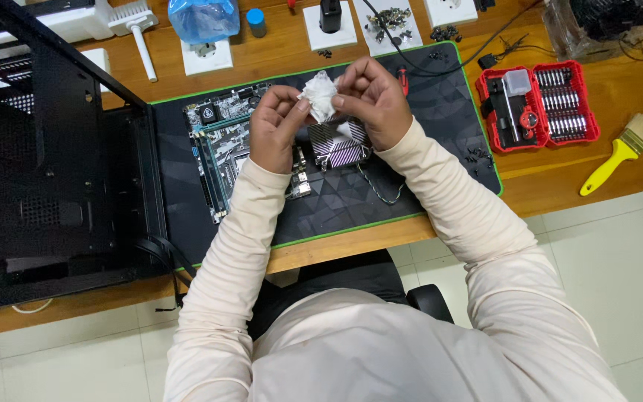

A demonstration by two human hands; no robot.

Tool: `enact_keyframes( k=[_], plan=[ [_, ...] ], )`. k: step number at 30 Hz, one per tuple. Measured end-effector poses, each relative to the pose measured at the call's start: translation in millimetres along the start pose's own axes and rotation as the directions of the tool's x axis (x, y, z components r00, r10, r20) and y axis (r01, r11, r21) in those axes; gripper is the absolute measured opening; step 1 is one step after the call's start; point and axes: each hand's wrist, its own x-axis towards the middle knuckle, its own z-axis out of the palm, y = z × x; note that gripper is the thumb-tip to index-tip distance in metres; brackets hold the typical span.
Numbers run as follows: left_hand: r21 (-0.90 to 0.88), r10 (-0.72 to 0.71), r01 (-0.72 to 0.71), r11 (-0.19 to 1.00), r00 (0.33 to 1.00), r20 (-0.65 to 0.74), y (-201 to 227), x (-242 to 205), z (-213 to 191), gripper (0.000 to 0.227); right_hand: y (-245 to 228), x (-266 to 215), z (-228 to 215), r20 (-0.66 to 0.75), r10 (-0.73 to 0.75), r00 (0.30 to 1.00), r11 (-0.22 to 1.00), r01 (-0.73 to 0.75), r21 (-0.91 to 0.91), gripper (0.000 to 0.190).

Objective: The person wipes the surface of a CPU cooler with a white cloth, repeatedly folding the cloth and rubbing the metal fins and base. The person continues wiping until the end of the clip, then lifts the cooler briefly.

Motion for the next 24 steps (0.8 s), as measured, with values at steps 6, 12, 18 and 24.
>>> enact_keyframes(
  k=[6,12,18,24],
  plan=[
    [0.024,-0.016,0.016,1.000,1.000,0.010,2.3,-0.5,0.9,0.017,-5.6,0.2,2.7,0.040,-0.012,0.999,1.000,0.011,0.028,0.029],
    [0.088,0.030,-0.030,0.996,1.000,0.003,3.2,-0.8,0.8,0.020,-18.2,-2.4,6.6,0.191,-0.230,0.954,0.937,0.270,-0.220,0.004],
    [0.075,0.041,-0.043,0.996,0.999,0.033,16.5,-7.8,9.4,0.055,-32.5,-6.6,14.3,0.145,-0.223,0.964,0.867,0.264,-0.423,0.016],
    [0.108,0.152,-0.159,0.981,0.986,0.069,26.3,-8.6,12.6,0.046,-39.7,-6.2,16.3,0.293,-0.368,0.883,0.633,0.468,-0.616,0.030]
  ],
)
